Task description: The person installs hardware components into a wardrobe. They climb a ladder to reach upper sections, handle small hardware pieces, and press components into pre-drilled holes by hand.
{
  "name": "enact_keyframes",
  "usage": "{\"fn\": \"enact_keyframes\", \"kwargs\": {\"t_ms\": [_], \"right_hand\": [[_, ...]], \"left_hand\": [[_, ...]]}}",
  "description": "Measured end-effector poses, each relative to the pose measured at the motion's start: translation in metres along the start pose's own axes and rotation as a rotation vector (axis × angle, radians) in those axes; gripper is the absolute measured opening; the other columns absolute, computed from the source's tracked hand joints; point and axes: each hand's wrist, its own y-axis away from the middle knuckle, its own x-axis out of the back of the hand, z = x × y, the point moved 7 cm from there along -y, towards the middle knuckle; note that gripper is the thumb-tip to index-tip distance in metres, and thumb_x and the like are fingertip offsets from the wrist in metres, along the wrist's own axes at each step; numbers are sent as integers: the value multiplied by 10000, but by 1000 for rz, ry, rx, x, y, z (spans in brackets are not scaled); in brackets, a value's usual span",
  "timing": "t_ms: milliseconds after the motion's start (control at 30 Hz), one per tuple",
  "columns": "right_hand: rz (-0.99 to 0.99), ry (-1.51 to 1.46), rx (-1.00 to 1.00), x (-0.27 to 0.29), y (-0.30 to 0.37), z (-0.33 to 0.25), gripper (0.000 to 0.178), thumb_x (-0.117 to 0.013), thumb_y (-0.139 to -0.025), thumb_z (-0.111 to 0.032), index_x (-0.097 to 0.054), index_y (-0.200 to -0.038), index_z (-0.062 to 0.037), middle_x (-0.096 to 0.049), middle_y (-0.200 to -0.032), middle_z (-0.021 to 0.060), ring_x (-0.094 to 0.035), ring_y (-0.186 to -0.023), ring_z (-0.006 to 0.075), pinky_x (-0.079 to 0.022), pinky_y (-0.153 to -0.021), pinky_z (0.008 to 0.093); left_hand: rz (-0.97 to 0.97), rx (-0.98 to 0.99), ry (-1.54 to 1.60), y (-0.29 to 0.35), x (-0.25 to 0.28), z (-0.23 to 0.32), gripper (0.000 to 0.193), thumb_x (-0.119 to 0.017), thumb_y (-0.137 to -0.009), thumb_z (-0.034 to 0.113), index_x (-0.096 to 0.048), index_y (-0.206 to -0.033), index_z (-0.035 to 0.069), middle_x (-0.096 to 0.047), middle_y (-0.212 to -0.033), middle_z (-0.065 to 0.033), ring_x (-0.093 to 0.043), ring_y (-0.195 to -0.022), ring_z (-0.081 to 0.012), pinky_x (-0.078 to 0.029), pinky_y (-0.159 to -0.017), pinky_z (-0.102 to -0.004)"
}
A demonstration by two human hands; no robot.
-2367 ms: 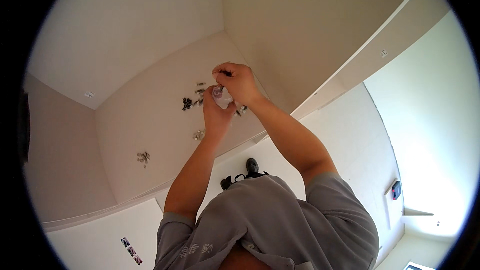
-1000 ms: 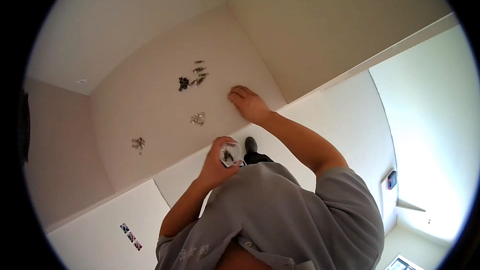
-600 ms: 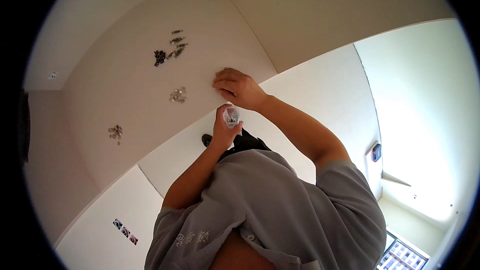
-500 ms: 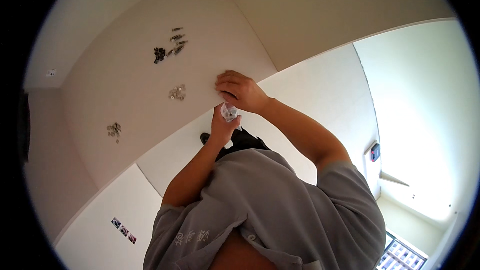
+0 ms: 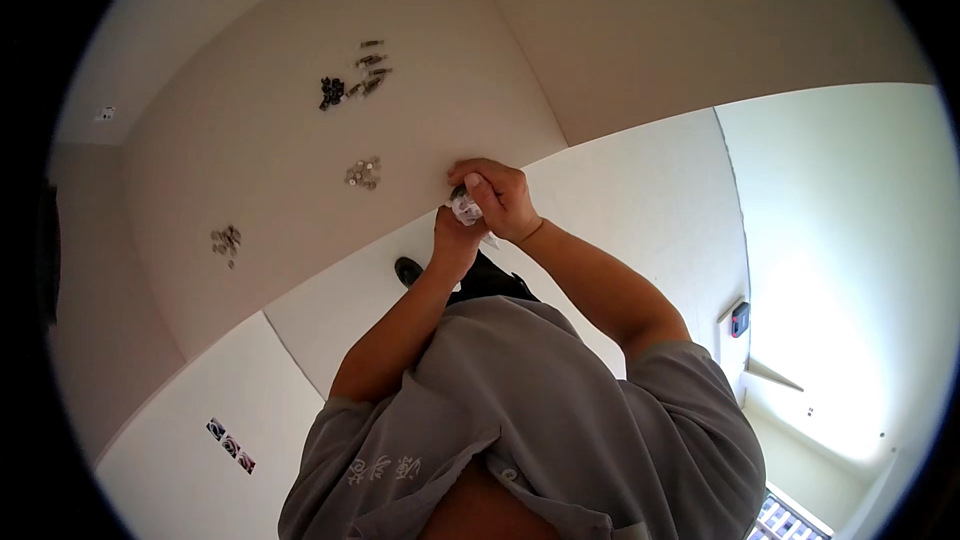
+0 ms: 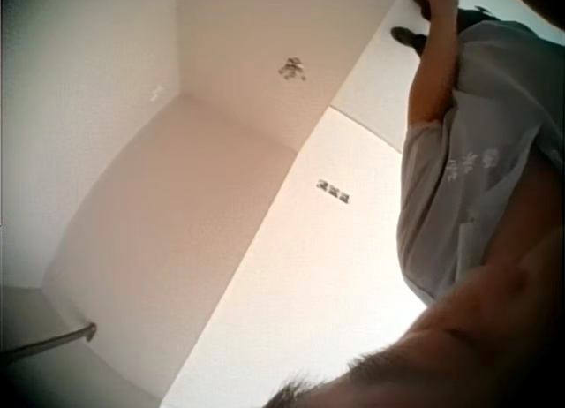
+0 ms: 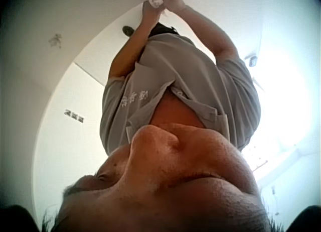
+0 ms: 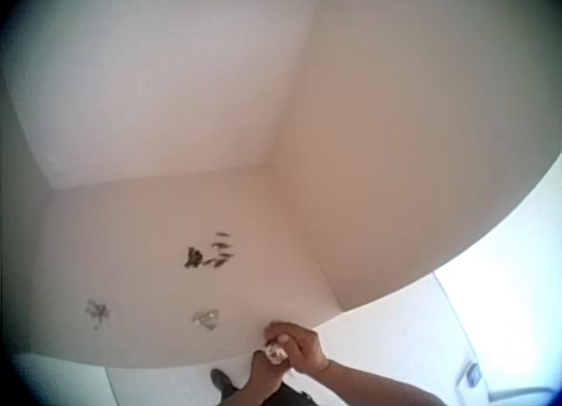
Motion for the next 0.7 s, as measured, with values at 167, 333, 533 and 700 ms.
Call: {"fn": "enact_keyframes", "kwargs": {"t_ms": [167,333,533,700], "right_hand": [[68,-15,6,-1,14,3,298,-489,-1039,-186,-678,-970,35,-726,-985,138,-690,-897,218,-540,-834,325],[68,-54,22,-3,21,-1,319,-495,-1046,-210,-678,-970,40,-726,-974,134,-686,-873,197,-541,-823,316],[-24,-57,-74,1,18,-2,254,-516,-1035,-167,-676,-1044,30,-715,-1019,137,-684,-942,206,-536,-847,326],[-220,246,171,-19,11,-33,194,-580,-993,-137,-677,-1081,5,-700,-1080,184,-686,-985,295,-539,-862,353]], "left_hand": [[-9,-18,-9,3,1,9,201,-775,-809,114,-677,-944,1,-693,-809,-56,-632,-733,-132,-507,-667,-319],[8,-74,-68,5,4,9,238,-754,-815,103,-660,-997,-18,-675,-800,-66,-625,-718,-141,-503,-664,-317],[-56,-16,-176,6,8,3,235,-739,-813,101,-633,-984,-21,-661,-794,-77,-620,-686,-161,-502,-634,-327],[-71,-136,-46,-3,10,-23,311,-745,-796,115,-633,-1057,-13,-670,-819,-82,-628,-704,-192,-514,-650,-331]]}}
